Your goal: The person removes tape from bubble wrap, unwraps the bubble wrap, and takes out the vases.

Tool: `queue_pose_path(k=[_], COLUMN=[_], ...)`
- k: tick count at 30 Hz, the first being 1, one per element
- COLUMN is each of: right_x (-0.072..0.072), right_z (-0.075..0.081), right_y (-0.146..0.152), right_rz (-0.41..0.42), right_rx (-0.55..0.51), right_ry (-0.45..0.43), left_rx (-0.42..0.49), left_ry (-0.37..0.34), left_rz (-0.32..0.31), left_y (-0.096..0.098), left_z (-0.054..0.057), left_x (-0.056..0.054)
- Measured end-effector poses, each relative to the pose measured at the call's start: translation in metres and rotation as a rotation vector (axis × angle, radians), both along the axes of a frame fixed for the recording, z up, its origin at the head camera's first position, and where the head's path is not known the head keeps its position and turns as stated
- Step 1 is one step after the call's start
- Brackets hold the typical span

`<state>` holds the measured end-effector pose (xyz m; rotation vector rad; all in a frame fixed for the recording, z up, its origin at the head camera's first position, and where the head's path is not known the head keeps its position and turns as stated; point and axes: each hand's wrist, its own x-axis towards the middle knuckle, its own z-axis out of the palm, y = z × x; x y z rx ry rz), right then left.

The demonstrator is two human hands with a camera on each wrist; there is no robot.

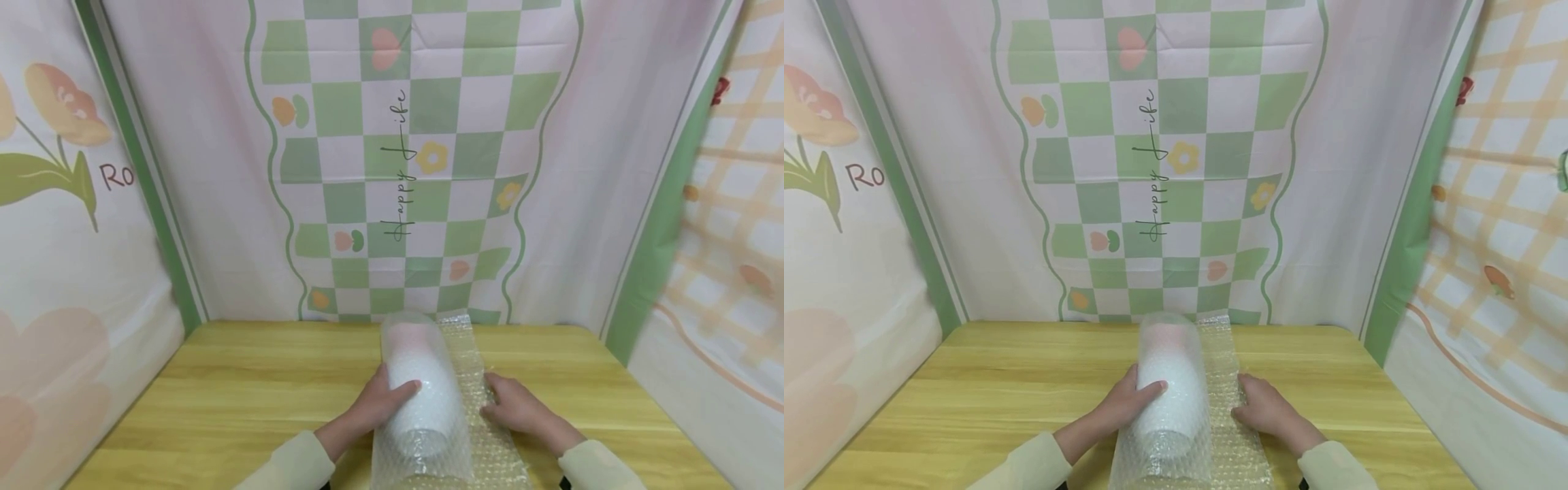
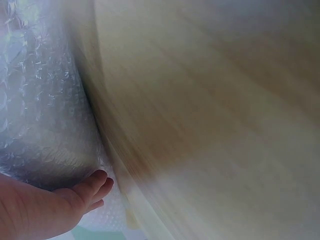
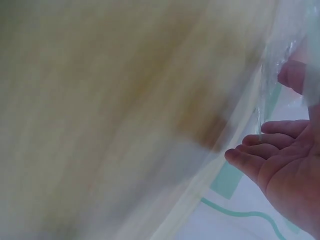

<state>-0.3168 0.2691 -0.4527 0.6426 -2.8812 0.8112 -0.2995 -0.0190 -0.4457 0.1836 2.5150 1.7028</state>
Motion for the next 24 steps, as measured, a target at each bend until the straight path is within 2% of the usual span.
queue_pose_path(k=[6, 14, 24], right_x=[0.002, 0.010, 0.013], right_z=[0.001, 0.004, 0.006], right_y=[0.001, -0.003, -0.005], right_rz=[0.029, 0.027, 0.048], right_rx=[0.071, 0.147, 0.223], right_ry=[0.068, 0.064, 0.082], left_rx=[0.008, 0.006, 0.019], left_ry=[0.007, 0.016, 0.026], left_rz=[-0.003, 0.002, -0.007], left_y=[0.000, 0.000, 0.000], left_z=[-0.001, -0.002, -0.003], left_x=[-0.001, -0.001, -0.001])
